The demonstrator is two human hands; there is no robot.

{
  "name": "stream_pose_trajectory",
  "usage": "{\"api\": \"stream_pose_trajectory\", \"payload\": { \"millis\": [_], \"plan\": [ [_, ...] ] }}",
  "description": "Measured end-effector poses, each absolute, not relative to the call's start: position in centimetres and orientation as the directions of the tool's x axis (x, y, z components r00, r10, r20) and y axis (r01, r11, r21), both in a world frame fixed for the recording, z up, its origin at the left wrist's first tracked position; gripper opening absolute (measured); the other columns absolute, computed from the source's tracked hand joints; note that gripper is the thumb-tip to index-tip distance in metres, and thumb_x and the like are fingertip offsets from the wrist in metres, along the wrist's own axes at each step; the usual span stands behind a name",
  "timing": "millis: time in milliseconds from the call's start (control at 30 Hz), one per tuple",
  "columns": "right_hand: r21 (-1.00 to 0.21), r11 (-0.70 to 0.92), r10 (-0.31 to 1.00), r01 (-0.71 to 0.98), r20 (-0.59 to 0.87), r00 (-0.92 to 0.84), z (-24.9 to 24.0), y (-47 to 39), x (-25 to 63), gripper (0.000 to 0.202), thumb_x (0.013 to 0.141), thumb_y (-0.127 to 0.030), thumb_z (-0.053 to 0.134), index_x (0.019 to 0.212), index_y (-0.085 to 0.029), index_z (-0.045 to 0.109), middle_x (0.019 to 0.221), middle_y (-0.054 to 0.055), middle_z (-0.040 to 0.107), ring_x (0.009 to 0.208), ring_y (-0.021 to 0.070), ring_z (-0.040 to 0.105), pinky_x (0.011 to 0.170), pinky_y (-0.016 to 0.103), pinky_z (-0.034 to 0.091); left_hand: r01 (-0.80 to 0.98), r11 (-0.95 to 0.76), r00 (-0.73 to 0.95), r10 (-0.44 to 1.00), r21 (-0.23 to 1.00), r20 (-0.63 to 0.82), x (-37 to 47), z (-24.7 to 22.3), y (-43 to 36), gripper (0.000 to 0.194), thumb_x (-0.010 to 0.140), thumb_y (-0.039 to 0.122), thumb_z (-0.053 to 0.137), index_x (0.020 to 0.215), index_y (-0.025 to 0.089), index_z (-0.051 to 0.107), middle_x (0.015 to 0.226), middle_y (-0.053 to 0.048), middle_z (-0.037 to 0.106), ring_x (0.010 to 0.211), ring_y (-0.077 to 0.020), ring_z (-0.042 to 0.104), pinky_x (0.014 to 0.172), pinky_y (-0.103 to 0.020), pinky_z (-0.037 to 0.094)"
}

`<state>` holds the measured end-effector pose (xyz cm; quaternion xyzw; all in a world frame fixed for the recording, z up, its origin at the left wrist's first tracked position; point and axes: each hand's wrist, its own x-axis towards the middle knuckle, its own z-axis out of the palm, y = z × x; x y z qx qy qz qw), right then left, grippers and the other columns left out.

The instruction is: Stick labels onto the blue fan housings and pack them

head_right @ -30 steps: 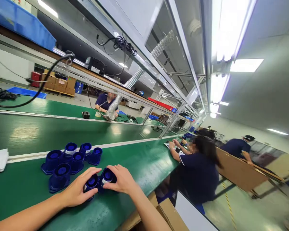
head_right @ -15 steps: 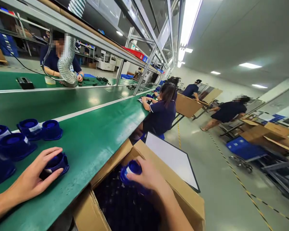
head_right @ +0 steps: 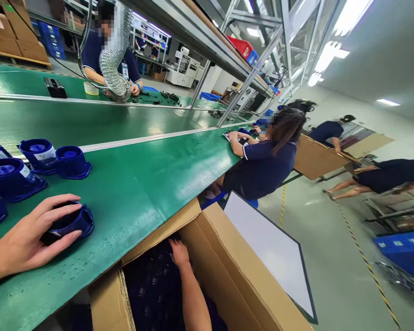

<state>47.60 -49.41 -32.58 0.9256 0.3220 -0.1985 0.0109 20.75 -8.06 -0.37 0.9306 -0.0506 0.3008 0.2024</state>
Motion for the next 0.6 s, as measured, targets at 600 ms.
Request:
{"api": "stream_pose_trajectory", "payload": {
  "millis": [600],
  "plan": [
    [-0.215,-0.958,0.24,0.188,-0.246,0.939,-37.4,-54.6,45.8,0.053,0.084,-0.026,0.065,0.137,-0.022,0.061,0.133,0.016,0.07,0.132,0.0357,0.064,0.111,0.042,0.051,-0.204,-0.891,0.826,0.066,0.406,0.559,20.7,-1.1,-7.5,0.063,0.092,0.023,0.069,0.149,0.036,0.048,0.147,-0.012,0.056,0.129,-0.0311,0.065,0.104,-0.046,0.061]
  ]
}}
